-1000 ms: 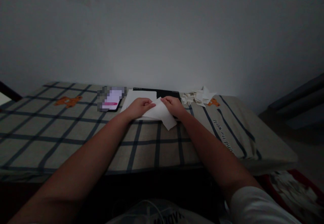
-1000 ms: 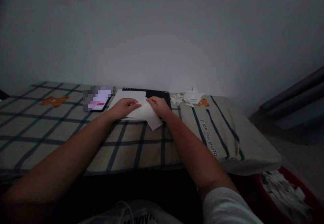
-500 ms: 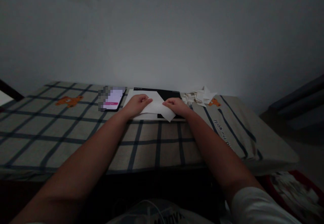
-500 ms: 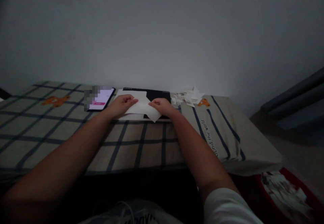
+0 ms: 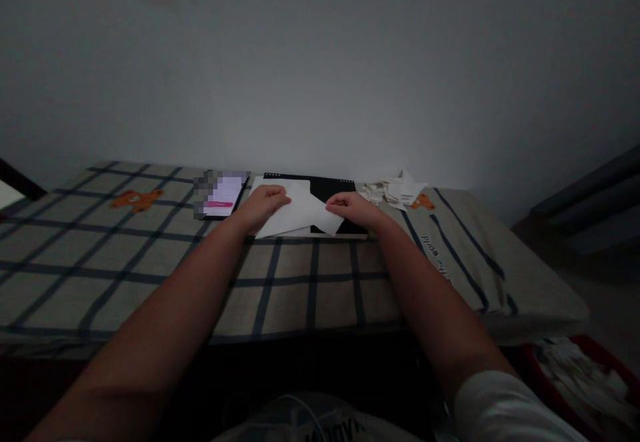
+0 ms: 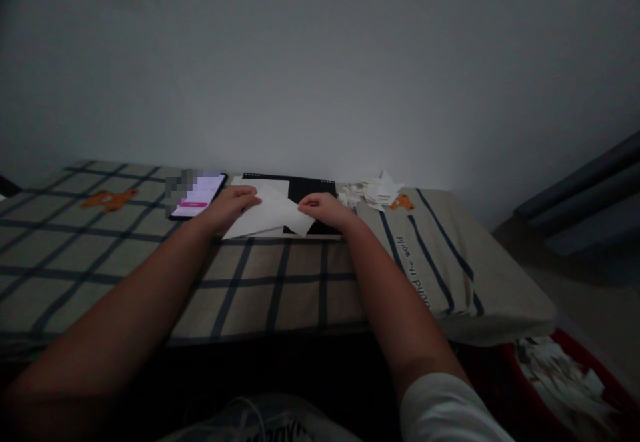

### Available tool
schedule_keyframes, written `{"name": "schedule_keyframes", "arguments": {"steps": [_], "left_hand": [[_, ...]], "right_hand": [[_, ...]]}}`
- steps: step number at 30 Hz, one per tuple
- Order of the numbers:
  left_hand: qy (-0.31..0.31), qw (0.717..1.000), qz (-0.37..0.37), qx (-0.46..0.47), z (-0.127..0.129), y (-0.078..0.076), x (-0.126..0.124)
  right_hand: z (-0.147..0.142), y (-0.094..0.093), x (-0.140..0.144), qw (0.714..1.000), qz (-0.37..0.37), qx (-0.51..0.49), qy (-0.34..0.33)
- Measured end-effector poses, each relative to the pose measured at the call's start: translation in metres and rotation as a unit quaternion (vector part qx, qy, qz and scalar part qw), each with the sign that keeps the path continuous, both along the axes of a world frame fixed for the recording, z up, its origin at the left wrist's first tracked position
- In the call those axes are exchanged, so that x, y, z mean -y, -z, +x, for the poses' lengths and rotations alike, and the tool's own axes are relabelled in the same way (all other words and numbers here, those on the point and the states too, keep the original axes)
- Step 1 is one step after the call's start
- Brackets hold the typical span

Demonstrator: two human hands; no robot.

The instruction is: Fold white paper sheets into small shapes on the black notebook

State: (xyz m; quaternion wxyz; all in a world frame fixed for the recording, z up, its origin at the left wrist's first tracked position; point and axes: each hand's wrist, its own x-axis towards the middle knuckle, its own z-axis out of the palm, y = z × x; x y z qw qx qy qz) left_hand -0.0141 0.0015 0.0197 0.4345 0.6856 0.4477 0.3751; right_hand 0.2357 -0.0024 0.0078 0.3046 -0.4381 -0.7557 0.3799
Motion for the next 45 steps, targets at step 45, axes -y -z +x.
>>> {"name": "schedule_keyframes", "arguments": {"steps": [45], "left_hand": [[-0.047, 0.997, 0.056, -0.015, 0.006, 0.007, -0.005]], "right_hand": [[0.010, -0.001, -0.003, 0.996, -0.057, -0.073, 0.014]]}}
